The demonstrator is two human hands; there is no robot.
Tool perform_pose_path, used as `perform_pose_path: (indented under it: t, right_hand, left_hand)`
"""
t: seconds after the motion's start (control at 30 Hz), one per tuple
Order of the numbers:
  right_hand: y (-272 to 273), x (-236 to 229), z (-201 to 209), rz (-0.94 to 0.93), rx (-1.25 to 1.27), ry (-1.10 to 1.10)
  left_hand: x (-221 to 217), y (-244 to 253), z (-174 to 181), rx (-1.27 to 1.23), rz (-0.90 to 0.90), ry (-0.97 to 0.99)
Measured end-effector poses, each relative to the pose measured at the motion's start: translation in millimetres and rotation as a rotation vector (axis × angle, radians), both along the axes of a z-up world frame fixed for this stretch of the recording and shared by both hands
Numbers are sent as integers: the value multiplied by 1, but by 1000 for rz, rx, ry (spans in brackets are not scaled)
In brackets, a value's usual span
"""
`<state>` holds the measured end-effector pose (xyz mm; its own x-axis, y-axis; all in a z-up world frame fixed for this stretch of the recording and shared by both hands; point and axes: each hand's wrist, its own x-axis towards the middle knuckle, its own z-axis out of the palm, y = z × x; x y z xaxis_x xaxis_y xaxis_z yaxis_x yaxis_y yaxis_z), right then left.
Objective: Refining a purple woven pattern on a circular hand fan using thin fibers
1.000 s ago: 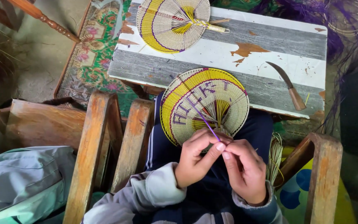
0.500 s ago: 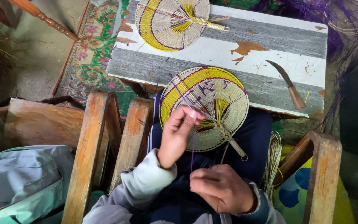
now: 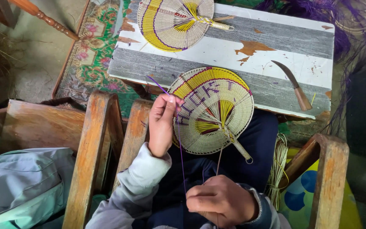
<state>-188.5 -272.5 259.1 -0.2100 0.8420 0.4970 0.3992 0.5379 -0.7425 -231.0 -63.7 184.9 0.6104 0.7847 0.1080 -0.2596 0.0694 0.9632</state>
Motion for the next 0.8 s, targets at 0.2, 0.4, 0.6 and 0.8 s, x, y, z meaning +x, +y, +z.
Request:
perform_pose_path:
  t: [0.2,0.4,0.6,0.8]
  right_hand:
    - [-4,-3,-5,-248,-25,176]
    - [-18,1,-39,-1075,-74,278]
    - [-15,-2,-45,-1072,-122,226]
    - [-8,6,-38,-1019,-162,152]
  left_hand:
    - [0,-4,3,-223,-76,-35]
    - [-26,-45,47,262,-614,-108]
    - [-27,-75,64,313,-492,-127]
    - [-23,-76,53,215,-441,-118]
